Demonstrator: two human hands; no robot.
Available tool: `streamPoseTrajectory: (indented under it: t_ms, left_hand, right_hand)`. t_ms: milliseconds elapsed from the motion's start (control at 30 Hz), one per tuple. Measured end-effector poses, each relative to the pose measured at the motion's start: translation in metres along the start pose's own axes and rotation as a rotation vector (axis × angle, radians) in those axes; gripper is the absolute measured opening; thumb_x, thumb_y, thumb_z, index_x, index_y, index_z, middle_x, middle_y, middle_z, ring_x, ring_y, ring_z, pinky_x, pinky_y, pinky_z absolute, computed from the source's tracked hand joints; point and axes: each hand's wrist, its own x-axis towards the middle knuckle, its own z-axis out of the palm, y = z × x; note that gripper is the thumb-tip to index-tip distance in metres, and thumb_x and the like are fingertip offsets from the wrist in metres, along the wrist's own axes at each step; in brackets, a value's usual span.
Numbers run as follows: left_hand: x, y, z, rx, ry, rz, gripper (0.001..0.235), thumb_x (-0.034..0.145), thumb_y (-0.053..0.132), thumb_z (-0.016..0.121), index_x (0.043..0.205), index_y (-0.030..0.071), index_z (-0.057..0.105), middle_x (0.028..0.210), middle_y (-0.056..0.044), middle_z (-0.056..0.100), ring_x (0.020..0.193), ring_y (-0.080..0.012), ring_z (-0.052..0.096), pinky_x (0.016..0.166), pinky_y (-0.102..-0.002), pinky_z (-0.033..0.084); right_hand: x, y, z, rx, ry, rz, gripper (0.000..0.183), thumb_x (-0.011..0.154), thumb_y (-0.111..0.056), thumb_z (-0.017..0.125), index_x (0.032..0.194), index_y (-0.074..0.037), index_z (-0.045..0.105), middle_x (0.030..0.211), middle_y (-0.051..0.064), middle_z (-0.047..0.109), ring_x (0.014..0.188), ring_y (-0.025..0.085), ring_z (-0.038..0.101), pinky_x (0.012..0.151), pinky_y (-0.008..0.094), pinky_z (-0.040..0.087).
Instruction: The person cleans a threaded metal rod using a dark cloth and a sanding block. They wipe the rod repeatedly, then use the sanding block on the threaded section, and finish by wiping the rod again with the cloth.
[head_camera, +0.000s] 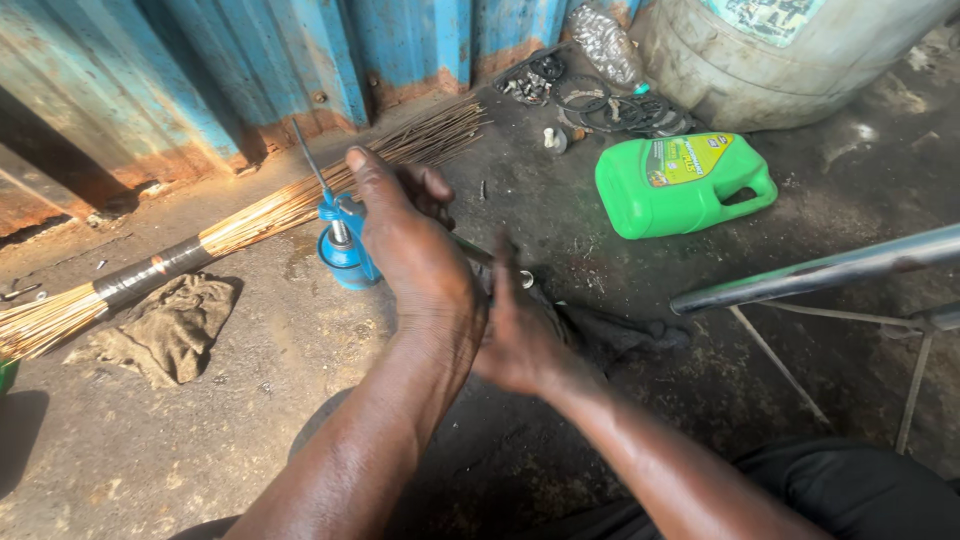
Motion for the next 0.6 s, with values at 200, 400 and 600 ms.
streamPoseTrajectory:
  t_ms: [200, 400, 600]
  left_hand:
    - [0.009, -0.002, -0.011, -0.25, 0.026, 0.028, 0.053, 0.109, 0.057, 0.04, 0.073, 0.018, 0.038, 0.066, 0.002, 0.033, 0.062, -0.0147, 0.032, 0.057, -0.035, 0.03]
    - [0.016, -0.02, -0.007, -0.27, -0.048, -0.028, 0.047, 0.104, 0.054, 0.042, 0.075, 0.017, 0.045, 0.067, 0.0, 0.043, 0.061, -0.0153, 0.039, 0.057, -0.034, 0.036]
    - [0.025, -0.015, -0.016, -0.315, -0.017, -0.067, 0.049, 0.105, 0.055, 0.045, 0.074, 0.017, 0.041, 0.064, 0.002, 0.034, 0.055, -0.0158, 0.033, 0.052, -0.035, 0.031]
  right_hand:
    - [0.006, 0.002, 0.002, -0.021, 0.063, -0.225, 0.136, 0.08, -0.045, 0.083, 0.158, -0.003, -0.02, 0.169, 0.031, -0.012, 0.159, 0.048, 0.001, 0.127, 0.053, 0.022]
    - [0.0, -0.005, 0.0, -0.213, -0.05, -0.078, 0.133, 0.084, -0.054, 0.083, 0.16, -0.005, -0.014, 0.169, 0.026, -0.011, 0.16, 0.044, -0.006, 0.13, 0.052, 0.011]
    - [-0.002, -0.017, 0.002, -0.022, 0.003, -0.061, 0.128, 0.079, -0.031, 0.074, 0.158, 0.002, -0.021, 0.17, 0.029, -0.017, 0.16, 0.044, 0.001, 0.126, 0.053, 0.018]
